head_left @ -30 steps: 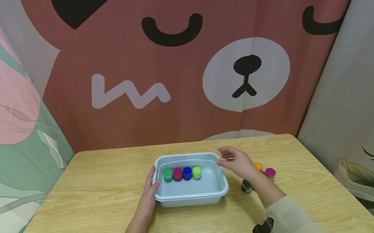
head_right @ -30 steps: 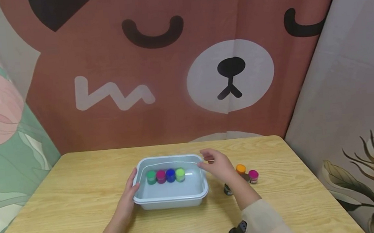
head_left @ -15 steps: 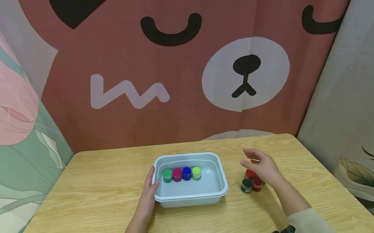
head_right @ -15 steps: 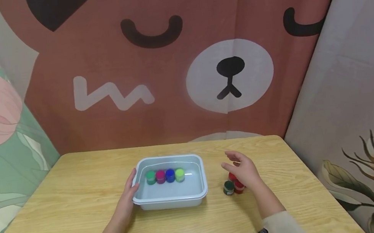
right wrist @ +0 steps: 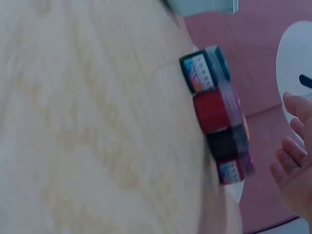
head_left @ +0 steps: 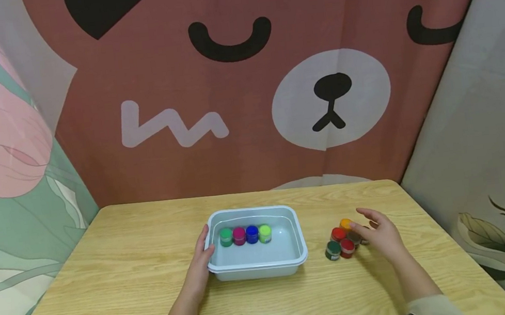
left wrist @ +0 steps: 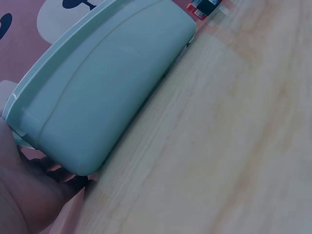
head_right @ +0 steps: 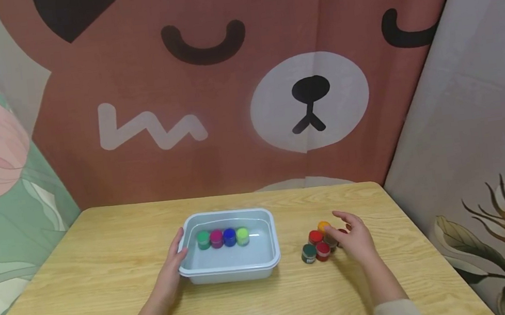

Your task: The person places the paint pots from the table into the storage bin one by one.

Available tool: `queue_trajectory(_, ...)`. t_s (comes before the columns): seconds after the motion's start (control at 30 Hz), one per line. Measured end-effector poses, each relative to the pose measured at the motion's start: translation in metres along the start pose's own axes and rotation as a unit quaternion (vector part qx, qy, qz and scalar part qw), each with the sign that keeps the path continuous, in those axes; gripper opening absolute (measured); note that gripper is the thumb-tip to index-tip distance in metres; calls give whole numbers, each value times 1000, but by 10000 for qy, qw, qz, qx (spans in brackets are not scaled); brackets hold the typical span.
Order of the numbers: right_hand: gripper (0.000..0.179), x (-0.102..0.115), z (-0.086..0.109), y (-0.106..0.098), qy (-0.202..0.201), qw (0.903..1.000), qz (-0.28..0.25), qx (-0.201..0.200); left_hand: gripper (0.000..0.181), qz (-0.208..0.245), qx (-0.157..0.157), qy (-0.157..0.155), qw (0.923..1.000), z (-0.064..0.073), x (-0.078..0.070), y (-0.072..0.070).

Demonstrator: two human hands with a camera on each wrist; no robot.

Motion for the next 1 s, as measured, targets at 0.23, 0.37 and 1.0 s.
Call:
queue_trajectory(0.23, 66, -20, 1, -4, 98, 9999, 53, -82, 58, 19, 30, 16, 10000, 0, 0, 0)
queue_trajectory(0.37, 67, -28, 1, -4, 182, 9998, -10, -35, 58, 30, 28, 10, 10000, 1, -1, 1)
queue_trajectory(1.0, 70, -56, -5, -5, 154, 9986, 480, 175, 58, 57, 16, 28, 10000, -1, 1, 1)
Point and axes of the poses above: each hand's wrist, its own z-axis away from the middle knuckle, its own y-axis out of the palm, x = y × z, the point moved 5 cm from there along -z, towards the middle knuckle, and after that the axes turned 11 degrees about -x, right-handed, at the moved point
